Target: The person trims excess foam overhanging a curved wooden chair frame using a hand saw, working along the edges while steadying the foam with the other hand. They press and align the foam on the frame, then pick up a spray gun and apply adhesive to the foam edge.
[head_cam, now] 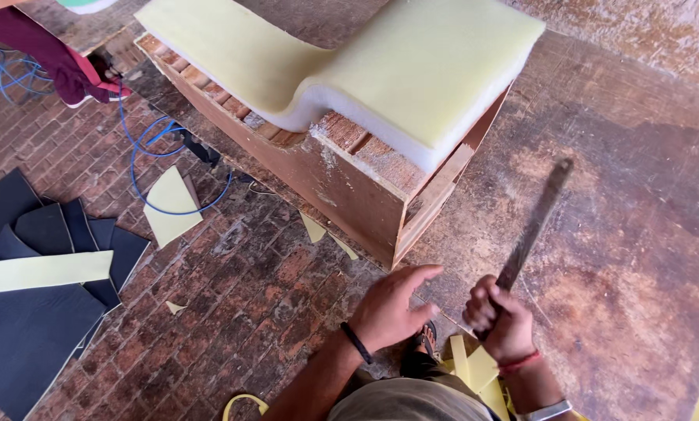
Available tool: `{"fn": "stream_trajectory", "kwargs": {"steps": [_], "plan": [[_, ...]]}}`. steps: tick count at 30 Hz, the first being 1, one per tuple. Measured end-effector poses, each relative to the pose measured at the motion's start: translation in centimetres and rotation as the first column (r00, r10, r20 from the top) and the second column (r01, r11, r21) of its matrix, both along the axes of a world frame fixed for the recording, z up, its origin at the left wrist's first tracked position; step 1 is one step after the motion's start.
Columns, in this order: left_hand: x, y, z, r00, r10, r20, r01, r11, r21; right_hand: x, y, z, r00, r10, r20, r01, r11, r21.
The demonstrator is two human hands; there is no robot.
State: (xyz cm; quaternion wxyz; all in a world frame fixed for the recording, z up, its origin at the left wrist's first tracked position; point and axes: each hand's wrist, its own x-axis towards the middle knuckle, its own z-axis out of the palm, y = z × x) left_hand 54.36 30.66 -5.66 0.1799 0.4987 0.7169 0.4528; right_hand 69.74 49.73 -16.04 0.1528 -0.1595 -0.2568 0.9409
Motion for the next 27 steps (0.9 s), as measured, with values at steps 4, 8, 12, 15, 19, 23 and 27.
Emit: {"fn": "stream_trajectory", "kwargs": {"steps": [4, 8, 12, 15, 19, 23, 27], "plan": [[-1.0, 0.3, 0.4, 0.161, -0.409, 0.898, 0.149, 0.91, 0.388, 0.8, -0.2, 0.0, 0.917, 0.195, -0.348, -0.25, 0.96, -0.122], [-2.7, -0.2, 0.2, 0.395, -0.297, 0.869, 0.063, 0.953, 0.297, -1.4, 0.4, 0.8, 0.913, 0.364, -0.182, -0.219, 0.817, 0.534], [-4.9, -3.1, 0.4, 0.692, -0.029, 0.722, -0.044, 0.996, 0.082, -4.9, 0.4, 2.5, 0.85, 0.509, 0.135, -0.412, 0.484, 0.772], [-6.6, -8.0, 1.5, 0.245, -0.051, 0.968, -0.253, 0.961, 0.114, -9.0, -1.9, 3.2, 0.693, 0.721, -0.005, -0.497, 0.483, 0.721], [-7.8, -13.5, 1.7, 0.818, 0.531, -0.22, -0.544, 0.593, -0.593, -12.9, -9.7, 3.3, 0.921, 0.353, -0.163, -0.124, 0.664, 0.738], [-9.3, -20.2, 0.6, 0.625, 0.672, -0.396, -0.776, 0.484, -0.404, -16.7, -16.6, 3.4, 0.983, -0.186, -0.008, 0.077, 0.371, 0.925], [-10.8, -26.6, 0.0, 0.488, 0.806, -0.335, -0.872, 0.436, -0.221, -21.5, -21.8, 3.0, 0.979, -0.17, 0.11, -0.017, 0.473, 0.881]]}}
